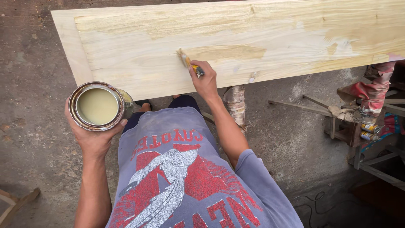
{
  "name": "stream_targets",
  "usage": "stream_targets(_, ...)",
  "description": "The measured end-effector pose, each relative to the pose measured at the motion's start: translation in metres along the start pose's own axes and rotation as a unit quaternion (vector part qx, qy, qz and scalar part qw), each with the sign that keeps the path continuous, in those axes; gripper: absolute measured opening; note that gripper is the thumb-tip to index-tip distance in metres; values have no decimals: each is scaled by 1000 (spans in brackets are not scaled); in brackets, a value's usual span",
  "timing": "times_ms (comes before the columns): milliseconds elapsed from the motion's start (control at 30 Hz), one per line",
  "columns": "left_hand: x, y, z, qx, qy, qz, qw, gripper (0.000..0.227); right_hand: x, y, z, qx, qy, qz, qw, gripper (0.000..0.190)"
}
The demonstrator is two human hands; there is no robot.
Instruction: The person applies a light-colored finish to a long wooden plank using a paintbrush and a can of finish. The person repeatedly dips the brush into the can and spreads the finish along the plank's surface, working from one end to the other.
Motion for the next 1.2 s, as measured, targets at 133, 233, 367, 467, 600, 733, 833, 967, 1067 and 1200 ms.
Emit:
stream_targets(133, 8, 2, 1, -5, -25, 4, 1000, 122, 116, -41, 45, -119, 48, 116, 985, 18)
stream_targets(233, 16, 10, -1, 8, -33, 13, 999, 123, 191, -61, 67, -56, 85, 246, 964, 11)
stream_targets(367, 16, 5, -3, 0, -2, 34, 999, 121, 107, -68, 54, -54, 124, 181, 974, 17)
stream_targets(467, 22, 13, -7, 20, 19, 38, 999, 121, -19, -33, 6, 41, 89, 76, 992, 15)
stream_targets(600, 25, 9, -4, 13, 10, 37, 999, 119, -48, -44, -24, 58, 33, 3, 998, 16)
stream_targets(733, 32, 7, -10, 13, 40, 46, 998, 120, 72, -71, 20, -78, 12, 79, 994, 11)
stream_targets(833, 39, 1, -18, 37, 34, 55, 997, 126, 130, -92, 37, -26, 75, 197, 977, 6)
stream_targets(967, 50, -18, -18, 24, 100, 37, 994, 123, 75, -84, 4, 6, 96, 177, 979, 7)
stream_targets(1067, 70, -34, -18, -13, 80, 27, 996, 122, -56, -56, -58, 75, 78, 120, 987, 8)
stream_targets(1200, 98, -50, -33, -14, 89, 16, 996, 121, -175, -39, -107, 72, -6, 26, 997, 12)
Point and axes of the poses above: each hand's wrist, its own y-axis away from the middle knuckle, its own x-axis out of the back of the hand, z = x × y, the point moved 5 cm from there along -y, towards the middle knuckle, and after that the axes turned 4 degrees about -y, right-handed, at the moved point
